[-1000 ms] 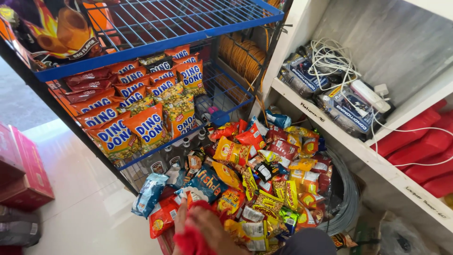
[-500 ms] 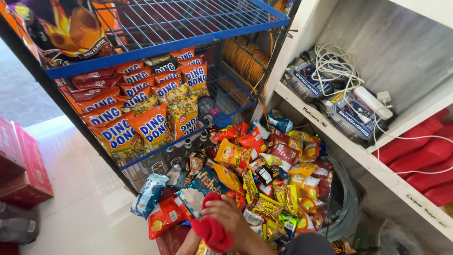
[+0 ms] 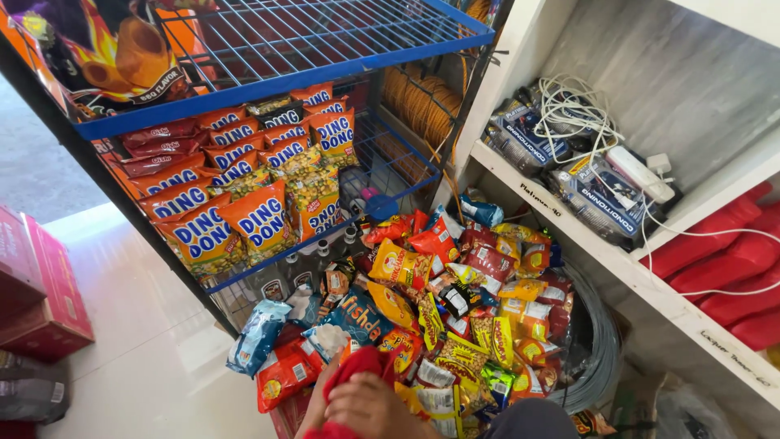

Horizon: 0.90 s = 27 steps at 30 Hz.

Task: Cleaning individual bags of snacks with a cloth while sitting on the floor.

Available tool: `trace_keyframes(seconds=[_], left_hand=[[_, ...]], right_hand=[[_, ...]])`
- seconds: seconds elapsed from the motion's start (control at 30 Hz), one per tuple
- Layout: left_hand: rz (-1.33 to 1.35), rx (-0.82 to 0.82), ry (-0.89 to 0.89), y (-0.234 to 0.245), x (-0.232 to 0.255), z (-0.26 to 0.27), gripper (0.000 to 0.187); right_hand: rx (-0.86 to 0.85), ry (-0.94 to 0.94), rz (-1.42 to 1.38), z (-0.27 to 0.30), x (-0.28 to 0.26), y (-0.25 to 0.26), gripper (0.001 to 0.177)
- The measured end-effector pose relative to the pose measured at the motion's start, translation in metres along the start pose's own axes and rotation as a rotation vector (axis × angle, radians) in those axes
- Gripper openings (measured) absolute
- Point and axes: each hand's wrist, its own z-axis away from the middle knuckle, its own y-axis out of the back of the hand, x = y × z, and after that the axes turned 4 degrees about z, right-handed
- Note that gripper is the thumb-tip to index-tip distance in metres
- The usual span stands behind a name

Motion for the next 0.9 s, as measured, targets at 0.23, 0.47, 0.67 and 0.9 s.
trace_keyframes(seconds=[0.23,0.47,0.67,0.9], left_hand=[[-0.161,-0.224,-0.107,0.021,0.016,-0.132,0.035],[0.110,0.189,0.173,-0.135,0.071,-0.043,0.046],[0.133,0.167,0.112,-0.114,0.064,-0.046,0.047],[-0.628,0.309,-0.416,-0.078,0.059,-0.064,0.040]], right_hand=[[0.236,-0.292,-0.201,-0.041,0.006,0.053,0.041],[0.438,-0.730,-0.314,-0.026,0.019,0.042,0.031],[0.504,-1.212,-2.038,0.012,0.042,-0.005,0.062],[0.382,-1.283,-1.290,-0.018,0.018,0.003,0.051]])
